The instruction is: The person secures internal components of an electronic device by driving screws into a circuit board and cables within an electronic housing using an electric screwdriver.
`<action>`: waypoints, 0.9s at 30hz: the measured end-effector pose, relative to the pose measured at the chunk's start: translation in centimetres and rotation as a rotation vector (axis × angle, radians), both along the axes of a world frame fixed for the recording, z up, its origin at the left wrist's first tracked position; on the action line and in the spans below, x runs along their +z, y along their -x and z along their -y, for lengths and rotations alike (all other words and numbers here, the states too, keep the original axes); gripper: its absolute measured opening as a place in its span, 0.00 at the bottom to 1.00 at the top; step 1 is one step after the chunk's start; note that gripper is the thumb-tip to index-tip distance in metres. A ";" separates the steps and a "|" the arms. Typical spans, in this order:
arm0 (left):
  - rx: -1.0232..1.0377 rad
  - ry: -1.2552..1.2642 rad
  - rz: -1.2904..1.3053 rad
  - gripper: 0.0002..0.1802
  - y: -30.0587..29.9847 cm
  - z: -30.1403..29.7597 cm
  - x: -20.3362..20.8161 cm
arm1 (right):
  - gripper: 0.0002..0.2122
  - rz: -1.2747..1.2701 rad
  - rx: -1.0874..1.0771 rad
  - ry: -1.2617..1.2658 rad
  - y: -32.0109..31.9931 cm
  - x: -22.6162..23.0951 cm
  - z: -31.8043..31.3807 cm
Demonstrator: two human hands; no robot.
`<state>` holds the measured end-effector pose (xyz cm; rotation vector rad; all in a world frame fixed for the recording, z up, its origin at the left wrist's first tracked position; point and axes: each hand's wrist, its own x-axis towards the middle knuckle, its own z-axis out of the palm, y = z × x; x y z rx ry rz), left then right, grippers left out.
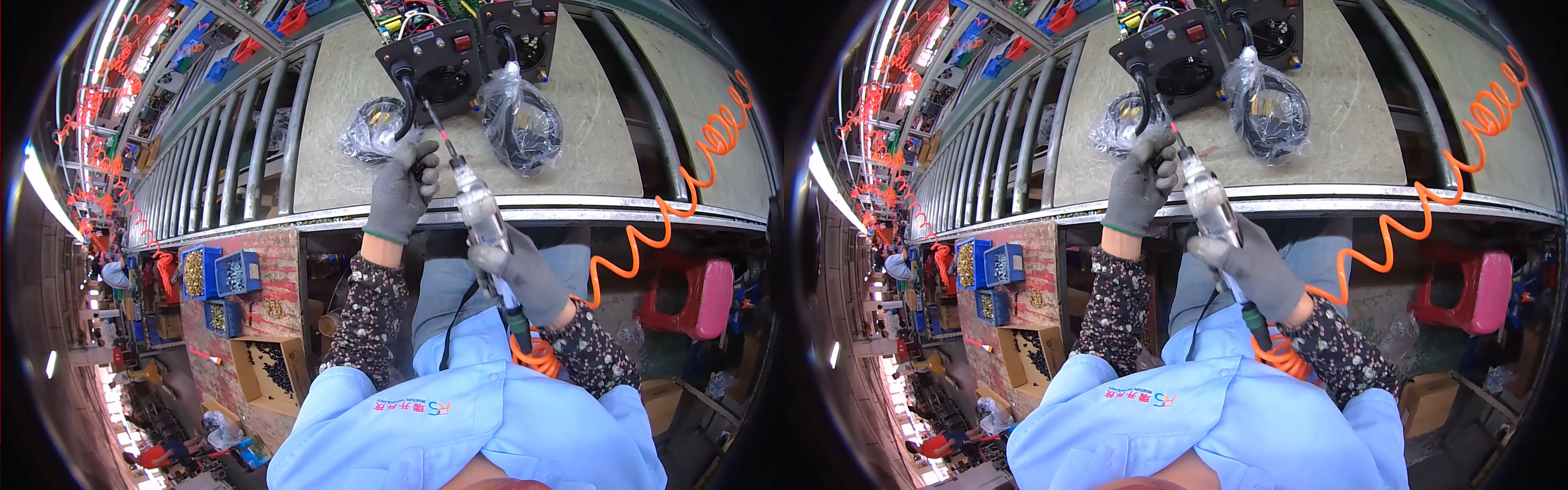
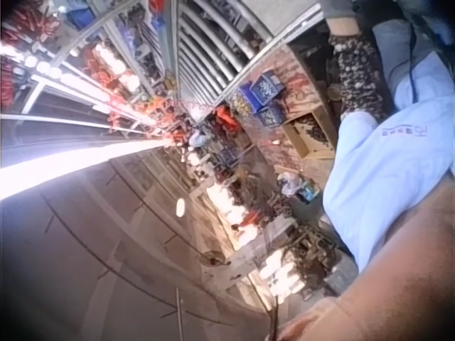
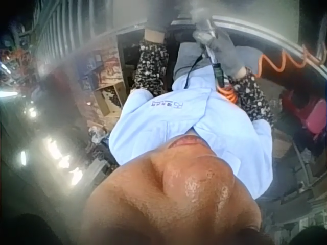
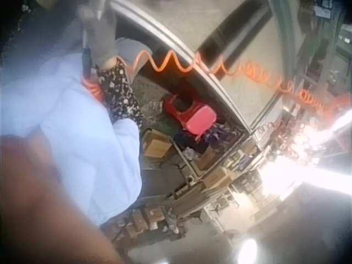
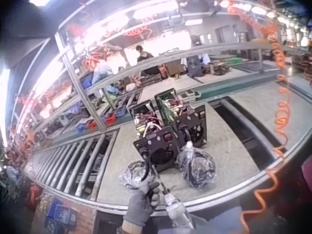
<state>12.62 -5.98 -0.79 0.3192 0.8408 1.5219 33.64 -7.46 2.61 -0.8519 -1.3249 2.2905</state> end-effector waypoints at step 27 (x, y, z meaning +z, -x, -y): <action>0.181 0.016 0.146 0.17 2.9 2.8 -3.3 | 0.16 0.053 -0.044 0.093 4.4 -1.0 -2.2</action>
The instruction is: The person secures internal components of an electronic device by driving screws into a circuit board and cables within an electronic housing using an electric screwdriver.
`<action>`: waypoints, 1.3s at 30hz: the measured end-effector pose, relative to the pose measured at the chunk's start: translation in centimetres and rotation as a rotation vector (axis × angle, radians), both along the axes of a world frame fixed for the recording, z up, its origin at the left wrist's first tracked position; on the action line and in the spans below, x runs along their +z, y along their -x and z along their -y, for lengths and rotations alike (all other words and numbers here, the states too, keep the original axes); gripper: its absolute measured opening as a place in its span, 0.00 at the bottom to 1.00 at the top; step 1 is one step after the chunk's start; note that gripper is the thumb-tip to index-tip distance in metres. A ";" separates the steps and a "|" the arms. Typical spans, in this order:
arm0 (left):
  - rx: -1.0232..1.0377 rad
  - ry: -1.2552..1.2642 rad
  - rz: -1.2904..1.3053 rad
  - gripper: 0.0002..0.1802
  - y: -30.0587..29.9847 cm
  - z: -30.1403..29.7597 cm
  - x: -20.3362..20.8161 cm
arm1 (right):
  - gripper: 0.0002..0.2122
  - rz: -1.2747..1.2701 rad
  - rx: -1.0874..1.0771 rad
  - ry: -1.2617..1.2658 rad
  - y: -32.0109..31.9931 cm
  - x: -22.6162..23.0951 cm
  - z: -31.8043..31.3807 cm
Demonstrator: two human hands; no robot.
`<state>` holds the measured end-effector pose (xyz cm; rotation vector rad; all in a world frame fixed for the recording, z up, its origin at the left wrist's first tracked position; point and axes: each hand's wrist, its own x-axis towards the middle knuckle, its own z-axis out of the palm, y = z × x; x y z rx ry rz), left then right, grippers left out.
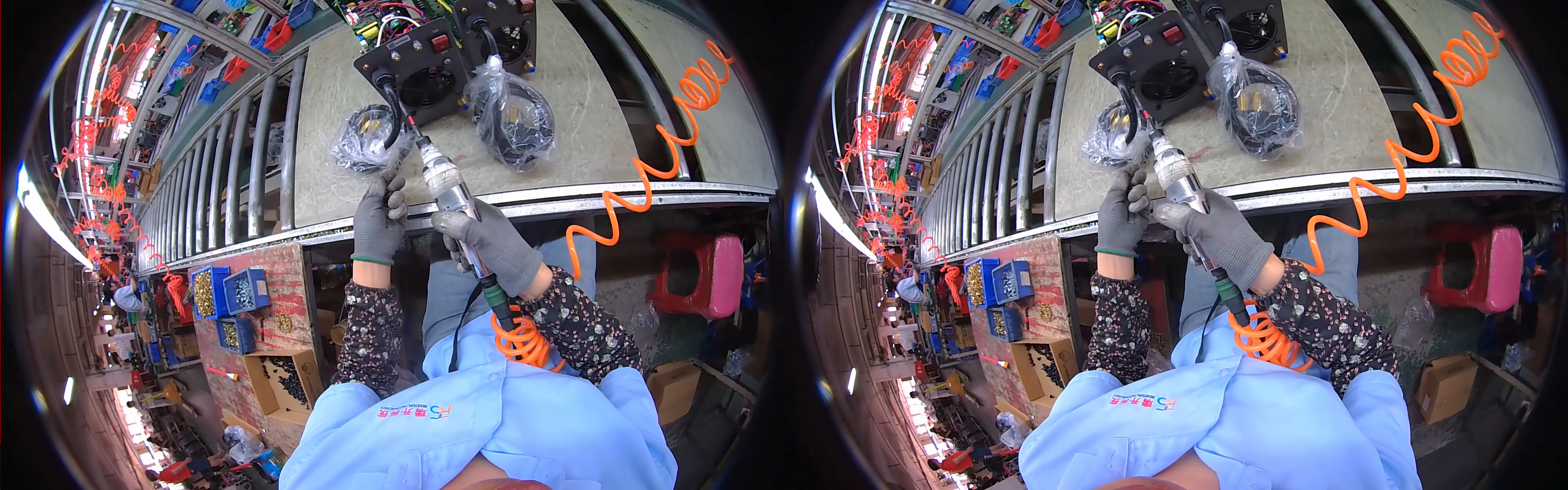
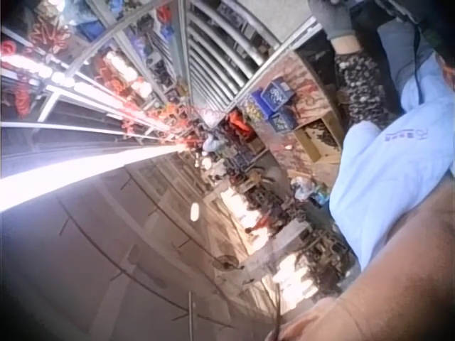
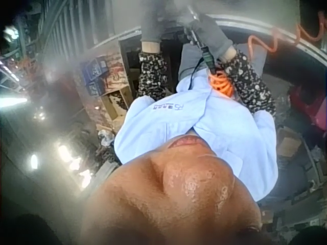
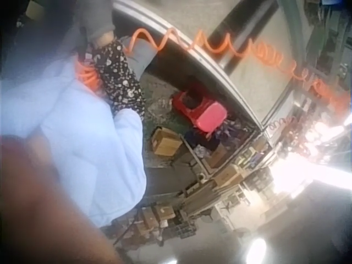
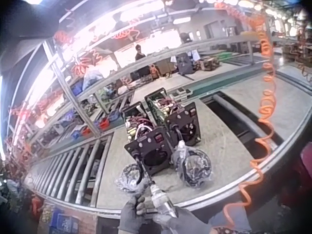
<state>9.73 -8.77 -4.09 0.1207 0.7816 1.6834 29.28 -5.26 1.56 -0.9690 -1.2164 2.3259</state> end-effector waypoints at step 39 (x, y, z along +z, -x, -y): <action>0.063 0.053 -0.339 0.21 -1.1 0.9 2.6 | 0.15 -0.050 0.093 0.032 -2.7 1.3 -0.2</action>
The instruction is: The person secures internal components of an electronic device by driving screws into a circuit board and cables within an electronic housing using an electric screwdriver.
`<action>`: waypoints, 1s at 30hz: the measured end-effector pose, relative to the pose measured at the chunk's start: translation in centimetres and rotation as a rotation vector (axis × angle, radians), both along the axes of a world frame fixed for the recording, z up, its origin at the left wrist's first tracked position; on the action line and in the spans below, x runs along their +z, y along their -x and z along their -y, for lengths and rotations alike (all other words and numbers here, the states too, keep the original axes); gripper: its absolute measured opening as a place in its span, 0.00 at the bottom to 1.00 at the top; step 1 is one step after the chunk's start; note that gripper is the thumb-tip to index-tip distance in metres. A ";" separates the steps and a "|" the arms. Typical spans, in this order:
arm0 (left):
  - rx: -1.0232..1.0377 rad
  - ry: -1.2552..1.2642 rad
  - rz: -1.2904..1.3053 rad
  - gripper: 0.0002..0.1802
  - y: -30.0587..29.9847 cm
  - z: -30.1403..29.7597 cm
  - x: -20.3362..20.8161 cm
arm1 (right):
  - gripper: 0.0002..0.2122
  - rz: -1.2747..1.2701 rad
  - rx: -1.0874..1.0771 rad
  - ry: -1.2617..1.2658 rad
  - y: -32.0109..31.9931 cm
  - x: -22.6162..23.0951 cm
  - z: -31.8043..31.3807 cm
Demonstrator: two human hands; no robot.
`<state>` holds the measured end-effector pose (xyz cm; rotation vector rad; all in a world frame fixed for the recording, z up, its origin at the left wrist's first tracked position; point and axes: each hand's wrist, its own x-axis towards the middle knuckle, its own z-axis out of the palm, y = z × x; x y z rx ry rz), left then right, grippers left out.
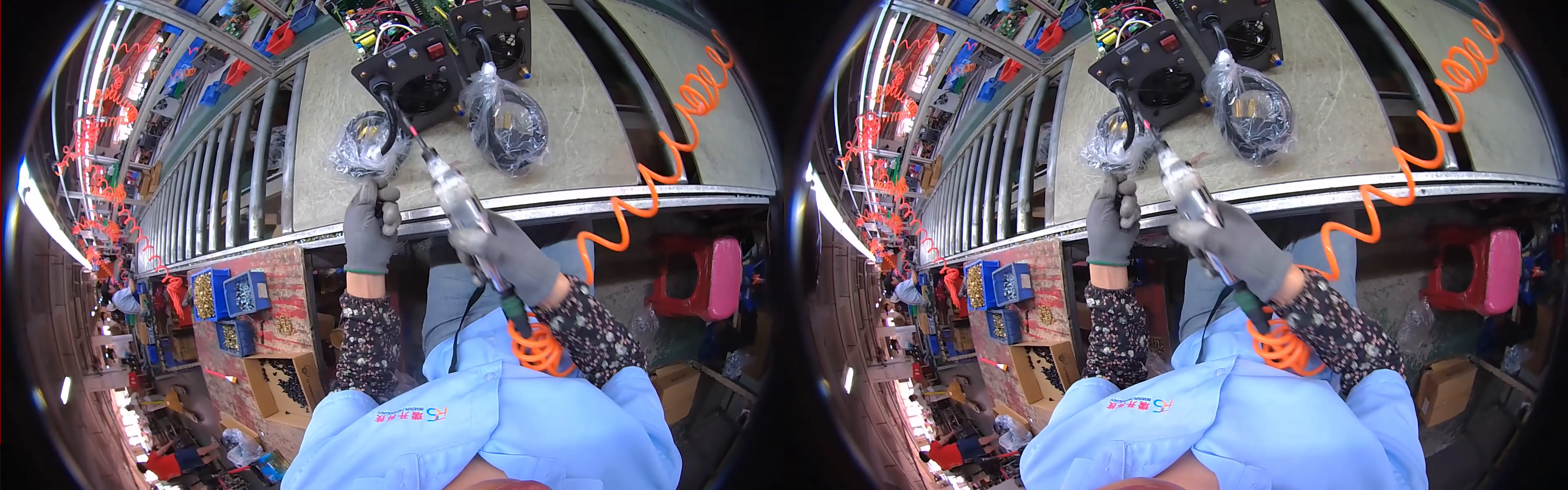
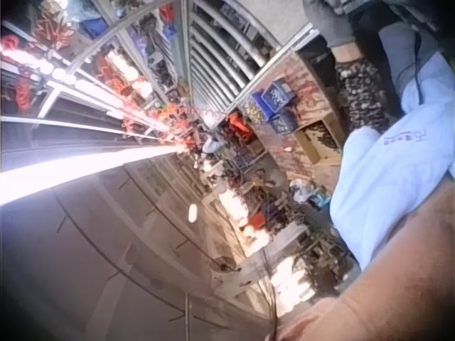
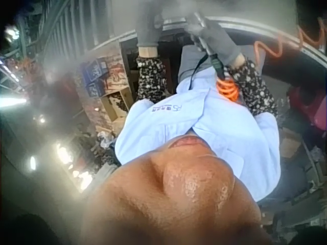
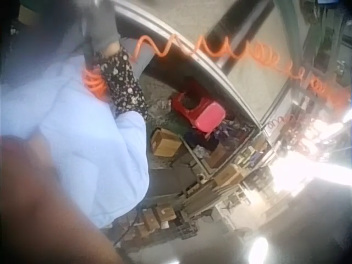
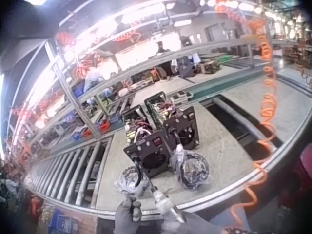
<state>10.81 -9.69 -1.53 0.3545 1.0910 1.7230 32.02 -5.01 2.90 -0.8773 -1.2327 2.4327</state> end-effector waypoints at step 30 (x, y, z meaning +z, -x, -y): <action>-0.635 0.110 -0.581 0.08 -4.8 -6.4 6.2 | 0.28 0.369 0.014 -0.630 -12.9 -0.6 2.4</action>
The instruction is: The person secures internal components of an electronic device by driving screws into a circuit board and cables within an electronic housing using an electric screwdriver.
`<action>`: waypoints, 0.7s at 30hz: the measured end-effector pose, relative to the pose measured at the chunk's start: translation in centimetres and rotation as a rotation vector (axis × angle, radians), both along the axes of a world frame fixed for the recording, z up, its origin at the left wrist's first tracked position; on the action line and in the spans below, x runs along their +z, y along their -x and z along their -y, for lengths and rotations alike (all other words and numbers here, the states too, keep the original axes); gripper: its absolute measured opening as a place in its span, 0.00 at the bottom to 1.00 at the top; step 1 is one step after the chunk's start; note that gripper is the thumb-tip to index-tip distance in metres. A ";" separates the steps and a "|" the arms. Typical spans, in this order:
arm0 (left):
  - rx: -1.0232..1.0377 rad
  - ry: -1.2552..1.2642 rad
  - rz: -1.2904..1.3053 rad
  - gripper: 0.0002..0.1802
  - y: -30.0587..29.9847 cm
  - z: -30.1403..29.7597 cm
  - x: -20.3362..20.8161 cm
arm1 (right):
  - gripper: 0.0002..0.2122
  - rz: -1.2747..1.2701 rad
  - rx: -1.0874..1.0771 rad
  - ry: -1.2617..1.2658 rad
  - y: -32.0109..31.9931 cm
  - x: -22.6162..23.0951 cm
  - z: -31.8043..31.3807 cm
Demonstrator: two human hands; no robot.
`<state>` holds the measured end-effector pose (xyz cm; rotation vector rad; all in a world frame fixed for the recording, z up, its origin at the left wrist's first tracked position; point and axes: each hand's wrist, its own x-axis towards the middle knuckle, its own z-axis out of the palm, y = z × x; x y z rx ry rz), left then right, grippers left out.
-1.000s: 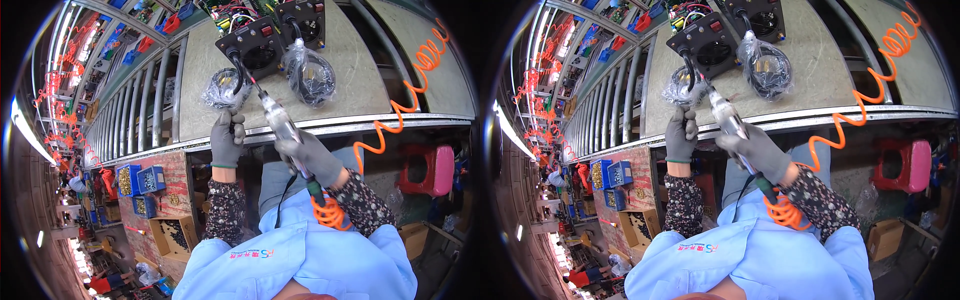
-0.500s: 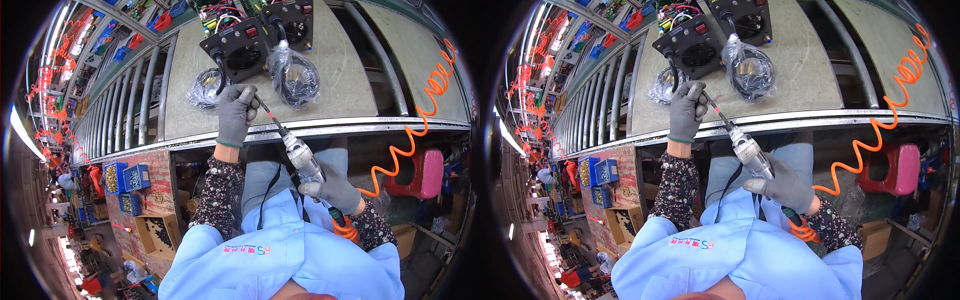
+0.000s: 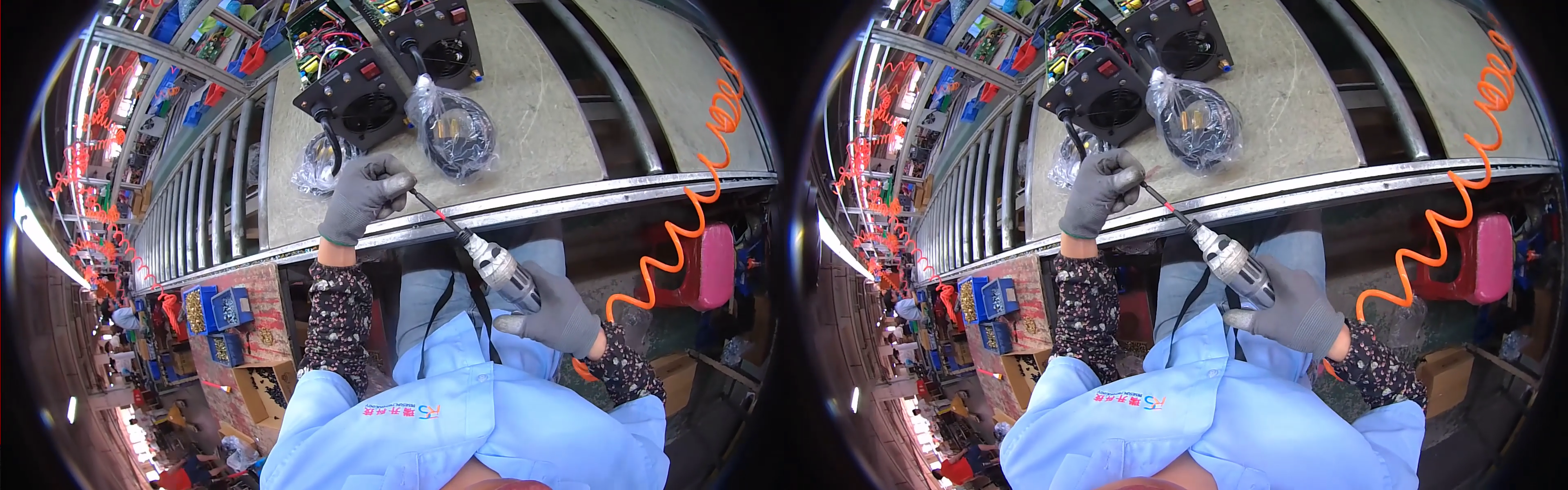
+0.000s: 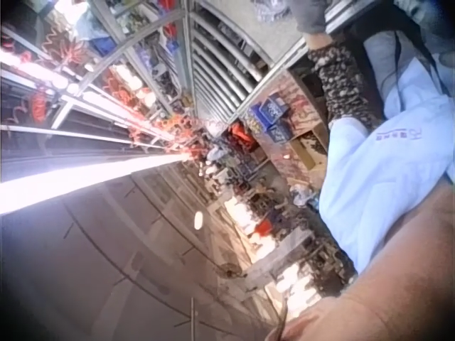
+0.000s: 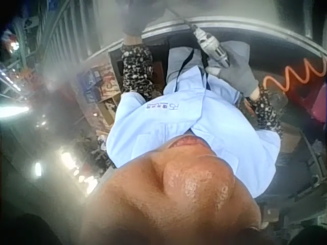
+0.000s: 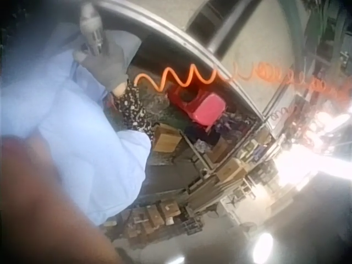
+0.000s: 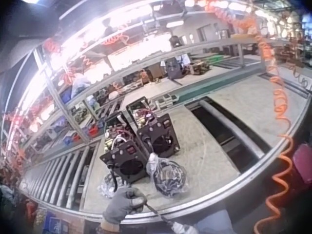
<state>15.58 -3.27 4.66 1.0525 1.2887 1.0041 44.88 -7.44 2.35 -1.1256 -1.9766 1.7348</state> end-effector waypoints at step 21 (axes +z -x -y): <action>0.604 -0.342 -0.493 0.20 -6.0 -4.2 -5.8 | 0.16 -0.477 -0.324 0.494 -0.1 -0.8 -4.1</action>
